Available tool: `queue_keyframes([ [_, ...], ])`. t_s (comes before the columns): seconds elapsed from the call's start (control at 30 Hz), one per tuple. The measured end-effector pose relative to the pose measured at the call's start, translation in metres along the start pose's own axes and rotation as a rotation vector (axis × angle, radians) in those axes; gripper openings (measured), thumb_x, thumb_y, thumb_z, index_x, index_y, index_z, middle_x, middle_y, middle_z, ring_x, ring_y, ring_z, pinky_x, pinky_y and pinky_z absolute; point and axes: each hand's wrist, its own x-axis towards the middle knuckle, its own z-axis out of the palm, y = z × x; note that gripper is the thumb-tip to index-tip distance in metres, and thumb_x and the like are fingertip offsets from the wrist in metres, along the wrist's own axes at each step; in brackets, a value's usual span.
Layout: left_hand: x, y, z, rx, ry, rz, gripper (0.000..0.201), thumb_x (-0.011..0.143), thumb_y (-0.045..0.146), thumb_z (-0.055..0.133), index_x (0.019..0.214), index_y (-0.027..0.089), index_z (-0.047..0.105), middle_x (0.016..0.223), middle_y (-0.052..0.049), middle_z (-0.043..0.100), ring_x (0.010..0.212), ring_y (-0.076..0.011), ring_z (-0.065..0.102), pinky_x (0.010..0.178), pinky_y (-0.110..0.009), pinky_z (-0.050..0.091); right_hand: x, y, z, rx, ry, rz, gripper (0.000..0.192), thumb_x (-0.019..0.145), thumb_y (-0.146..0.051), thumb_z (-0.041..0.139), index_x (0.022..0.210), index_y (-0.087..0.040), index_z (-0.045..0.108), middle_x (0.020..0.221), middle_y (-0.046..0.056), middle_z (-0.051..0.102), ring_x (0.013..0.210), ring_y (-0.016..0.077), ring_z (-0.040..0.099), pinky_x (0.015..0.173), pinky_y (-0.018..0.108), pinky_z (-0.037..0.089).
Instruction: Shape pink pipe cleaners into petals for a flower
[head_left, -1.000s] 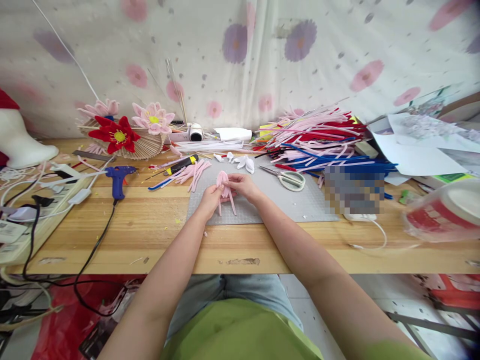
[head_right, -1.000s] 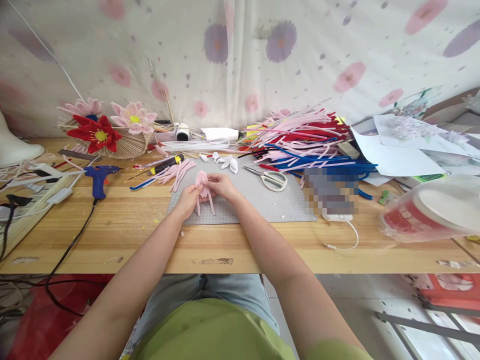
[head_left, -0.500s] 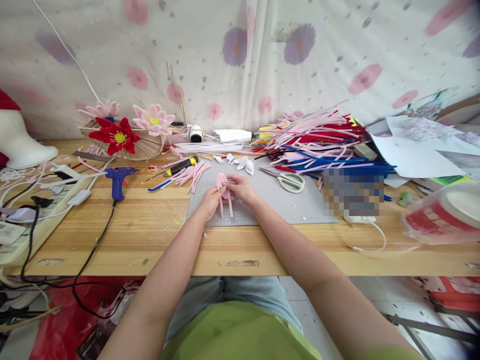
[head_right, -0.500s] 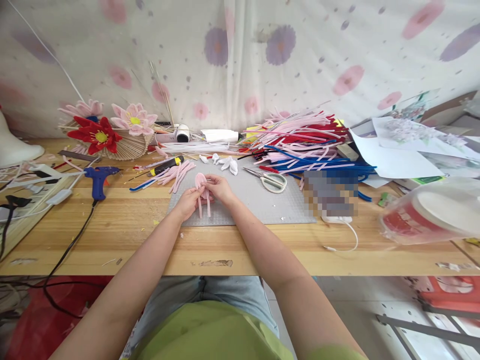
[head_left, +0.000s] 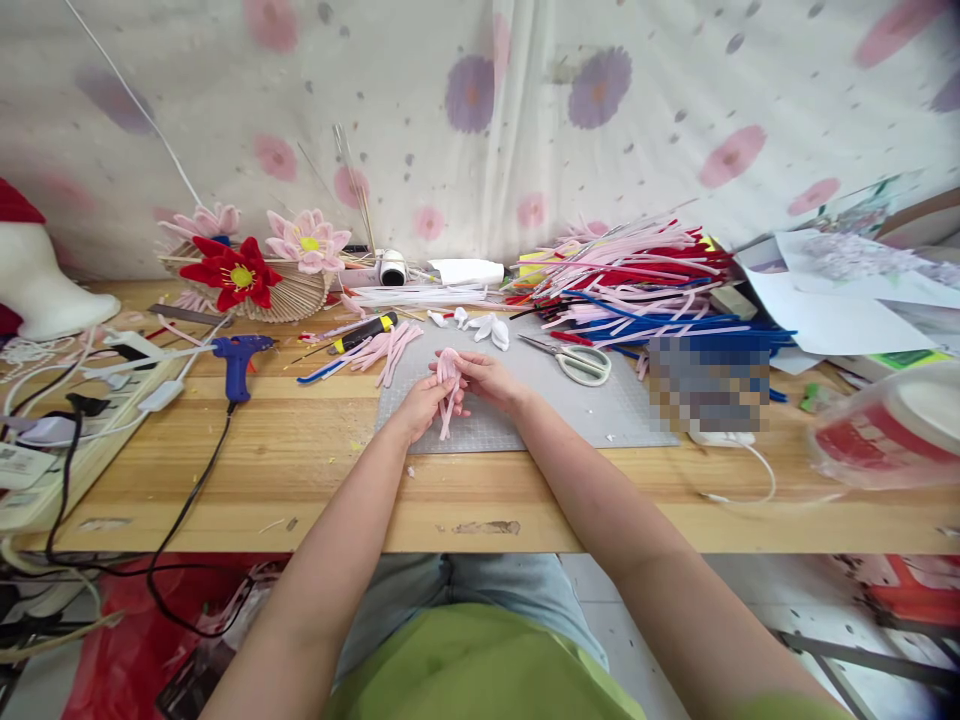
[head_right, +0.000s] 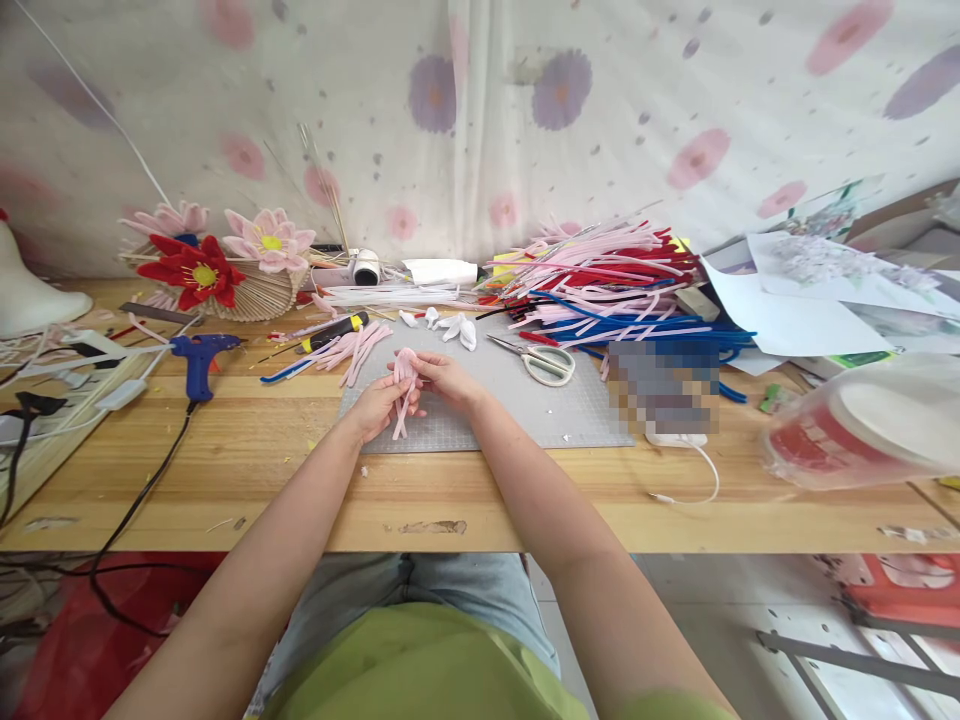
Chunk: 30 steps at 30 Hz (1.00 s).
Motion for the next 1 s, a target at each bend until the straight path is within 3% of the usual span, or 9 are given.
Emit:
queue_keyframes([
  [0.1,-0.0010,0.0001,0.0021,-0.025,-0.074,-0.001,0.021,0.071,0.029,0.058,0.081,0.011,0.053,0.054,0.004,0.047,0.044,-0.0059,0.045,0.056,-0.031,0.051,0.0001,-0.0017,0.0009,0.091,-0.018,-0.002,0.034,0.076,-0.032,0.053,0.108,-0.020,0.055,0.087,0.003,0.063,0.055,0.0067,0.047,0.057,0.022,0.043],
  [0.2,-0.0013,-0.0002,0.0037,-0.021,-0.068,0.001,0.025,0.068,0.032,0.061,0.081,0.012,0.052,0.055,0.005,0.046,0.045,-0.0053,0.043,0.053,-0.028,0.050,0.0017,-0.0016,0.0021,0.107,0.005,-0.024,0.032,0.077,-0.030,0.053,0.106,-0.018,0.056,0.084,0.001,0.061,0.047,0.0034,0.039,0.050,0.019,0.040],
  [0.4,0.0004,0.0018,0.0033,-0.069,-0.020,-0.004,0.029,0.076,0.043,0.047,0.082,0.015,0.052,0.056,0.004,0.045,0.043,-0.0053,0.040,0.047,-0.026,0.050,0.0063,0.0010,0.0038,0.002,0.121,-0.093,0.034,0.075,-0.034,0.054,0.104,-0.016,0.058,0.078,0.001,0.060,0.057,0.0065,0.050,0.055,0.020,0.042],
  [0.57,-0.0009,0.0037,0.0039,-0.148,-0.040,-0.058,0.018,0.079,0.030,0.048,0.081,0.013,0.054,0.063,0.001,0.052,0.047,-0.0064,0.047,0.052,-0.028,0.051,0.0090,0.0037,0.0012,0.029,0.179,-0.151,0.035,0.073,-0.034,0.057,0.103,-0.016,0.058,0.075,0.001,0.060,0.063,0.0082,0.054,0.059,0.020,0.043],
  [0.7,-0.0026,0.0028,0.0059,-0.109,0.030,-0.044,0.011,0.077,0.016,0.050,0.075,0.009,0.058,0.075,-0.006,0.061,0.056,-0.0100,0.057,0.064,-0.032,0.051,0.0082,0.0030,0.0015,0.112,0.201,-0.156,0.035,0.071,-0.032,0.059,0.102,-0.016,0.057,0.070,0.000,0.059,0.070,0.0110,0.057,0.054,0.020,0.044],
  [1.0,-0.0004,0.0012,0.0095,-0.104,0.113,-0.063,0.011,0.076,0.013,0.052,0.070,0.007,0.059,0.065,-0.006,0.061,0.058,-0.0106,0.058,0.072,-0.034,0.050,0.0073,0.0032,0.0053,0.123,0.213,-0.184,0.036,0.071,-0.032,0.059,0.103,-0.017,0.056,0.069,-0.002,0.055,0.069,0.0097,0.056,0.052,0.018,0.043],
])
